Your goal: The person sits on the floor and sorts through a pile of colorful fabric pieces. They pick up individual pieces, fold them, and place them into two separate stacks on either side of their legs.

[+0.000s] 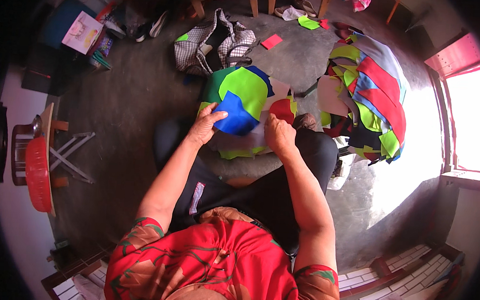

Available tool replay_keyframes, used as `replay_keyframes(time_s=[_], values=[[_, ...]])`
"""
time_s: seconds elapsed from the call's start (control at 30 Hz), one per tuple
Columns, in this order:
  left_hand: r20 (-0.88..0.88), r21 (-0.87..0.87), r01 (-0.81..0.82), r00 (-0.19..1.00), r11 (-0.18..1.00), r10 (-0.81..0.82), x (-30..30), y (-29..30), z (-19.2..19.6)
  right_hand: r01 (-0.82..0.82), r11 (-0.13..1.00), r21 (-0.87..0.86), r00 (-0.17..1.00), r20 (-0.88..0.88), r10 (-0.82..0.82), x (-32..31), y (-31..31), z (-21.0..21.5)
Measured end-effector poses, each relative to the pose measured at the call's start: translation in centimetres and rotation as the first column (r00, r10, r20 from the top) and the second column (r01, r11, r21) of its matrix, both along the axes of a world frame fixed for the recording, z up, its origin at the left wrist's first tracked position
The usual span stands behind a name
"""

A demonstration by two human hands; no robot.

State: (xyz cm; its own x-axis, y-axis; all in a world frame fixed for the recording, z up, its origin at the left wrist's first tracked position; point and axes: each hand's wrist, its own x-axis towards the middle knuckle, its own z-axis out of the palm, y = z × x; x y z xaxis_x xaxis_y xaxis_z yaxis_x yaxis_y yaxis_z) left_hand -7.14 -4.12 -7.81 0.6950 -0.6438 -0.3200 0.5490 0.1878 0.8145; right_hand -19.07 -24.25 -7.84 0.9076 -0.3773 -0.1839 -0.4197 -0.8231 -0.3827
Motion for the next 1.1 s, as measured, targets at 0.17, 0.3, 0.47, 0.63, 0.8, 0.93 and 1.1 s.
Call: replay_keyframes(time_s=[0.17, 0.3, 0.47, 0.63, 0.8, 0.93, 1.1], values=[[0.159, 0.074, -0.07, 0.986, 0.995, 0.057, 4.7, -1.4, -1.5, -0.252, 0.966, 0.055, 0.967, -0.01, 0.253, -0.7, 0.1, 0.8], [0.11, -0.075, -0.087, 0.989, 0.993, 0.095, 4.5, -7.1, 2.5, -0.33, 0.936, 0.119, 0.942, -0.03, 0.335, -1.2, -0.2, 1.1], [0.083, -0.225, -0.009, 0.996, 0.974, 0.029, 4.8, -12.4, 4.1, -0.338, 0.931, 0.14, 0.937, -0.044, 0.347, -1.2, -0.4, 0.9], [0.135, -0.013, -0.093, 0.986, 0.996, 0.094, 5.2, -14.1, -1.8, -0.37, 0.914, 0.167, 0.923, -0.046, 0.382, -0.8, -0.1, 1.0], [0.16, 0.457, -0.157, 0.983, 0.875, 0.093, 3.9, -12.2, -6.0, -0.377, 0.912, 0.159, 0.923, -0.01, 0.384, -0.8, -0.1, 1.0], [0.15, 0.408, -0.027, 0.988, 0.913, -0.038, 4.0, -10.0, -4.5, -0.377, 0.912, 0.16, 0.925, 0.014, 0.38, -0.9, -0.4, 0.9], [0.249, 0.39, 0.103, 0.945, 0.915, -0.212, 4.2, -5.3, 0.0, -0.364, 0.917, 0.166, 0.907, -0.16, 0.389, -0.3, -0.1, 0.3]])
